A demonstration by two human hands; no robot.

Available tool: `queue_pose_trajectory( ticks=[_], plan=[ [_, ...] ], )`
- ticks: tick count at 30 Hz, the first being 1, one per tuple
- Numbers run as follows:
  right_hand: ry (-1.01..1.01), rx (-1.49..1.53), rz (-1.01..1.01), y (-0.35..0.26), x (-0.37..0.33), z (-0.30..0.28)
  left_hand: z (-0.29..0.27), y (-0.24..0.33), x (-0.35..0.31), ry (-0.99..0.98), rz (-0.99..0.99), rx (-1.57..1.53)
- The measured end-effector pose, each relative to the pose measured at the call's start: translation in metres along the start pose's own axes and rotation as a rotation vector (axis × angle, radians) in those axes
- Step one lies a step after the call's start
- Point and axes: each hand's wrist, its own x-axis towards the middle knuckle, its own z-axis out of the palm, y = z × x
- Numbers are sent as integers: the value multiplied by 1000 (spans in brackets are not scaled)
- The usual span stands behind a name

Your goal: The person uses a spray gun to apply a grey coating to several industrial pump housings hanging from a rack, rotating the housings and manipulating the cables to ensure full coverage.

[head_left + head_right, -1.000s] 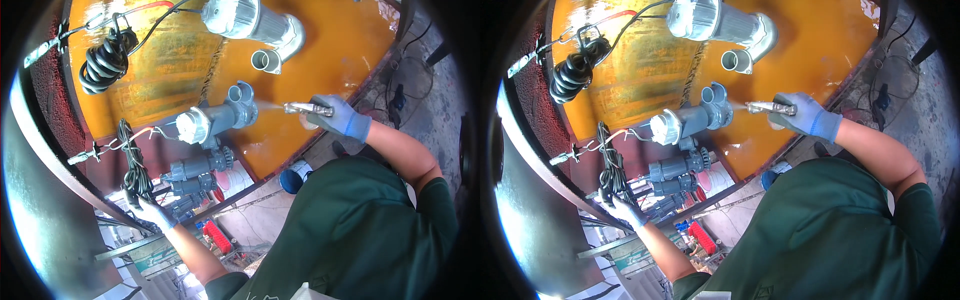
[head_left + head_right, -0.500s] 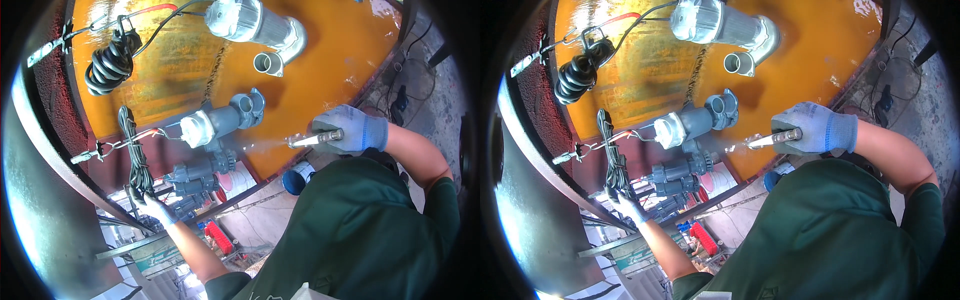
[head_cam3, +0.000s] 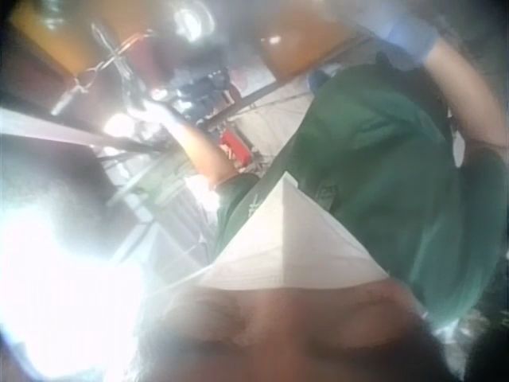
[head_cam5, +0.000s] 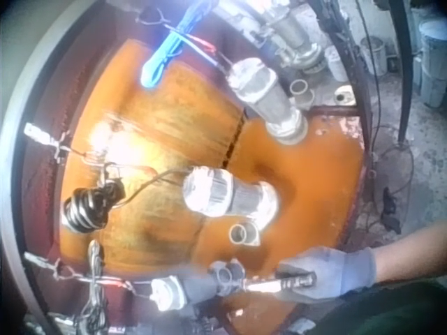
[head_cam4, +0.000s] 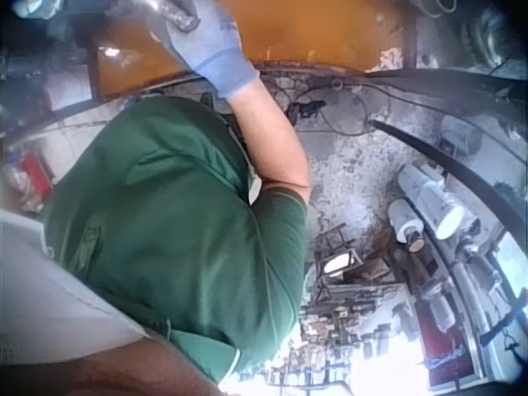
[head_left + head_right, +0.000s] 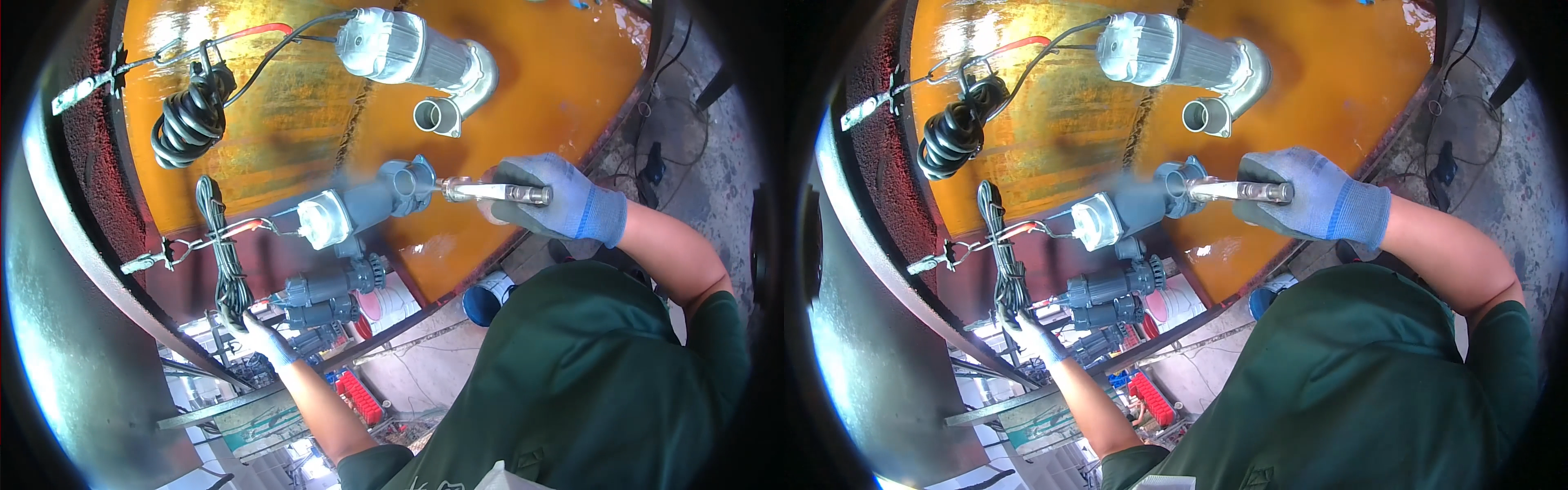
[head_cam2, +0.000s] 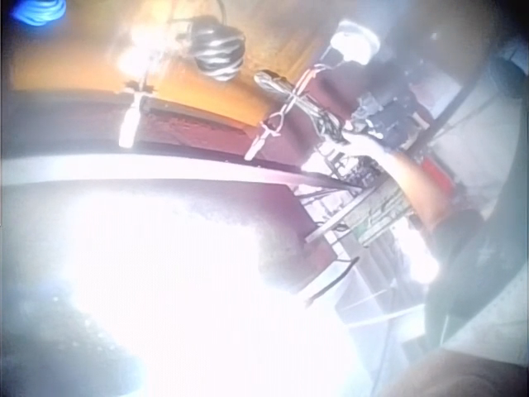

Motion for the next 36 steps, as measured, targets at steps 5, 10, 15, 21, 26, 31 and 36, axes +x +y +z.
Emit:
queue_pose_trajectory(
  ticks=[5, 10, 15, 21, 26, 31, 36],
  plan=[
    [-209, -136, -162, 7, -7, 12, 3, 3, 0, 25, -12, 74],
    [5, -68, 53, 9, 3, 16, 3, -17, 3, 29, -2, -11],
    [-237, -206, -64, 11, 1, 25, 10, -17, 3, 80, -67, 31],
    [-177, -253, 31, 13, 18, 28, 12, -18, 4, 130, -23, 183],
    [-92, -239, 27, -4, 29, 36, 5, -19, 6, 103, 75, 223],
    [-272, -475, -7, -37, 50, 23, 8, -29, 6, 115, 113, 329],
    [-381, -661, -136, -111, 84, 17, 10, -57, 6, 262, 99, 165]
  ],
)
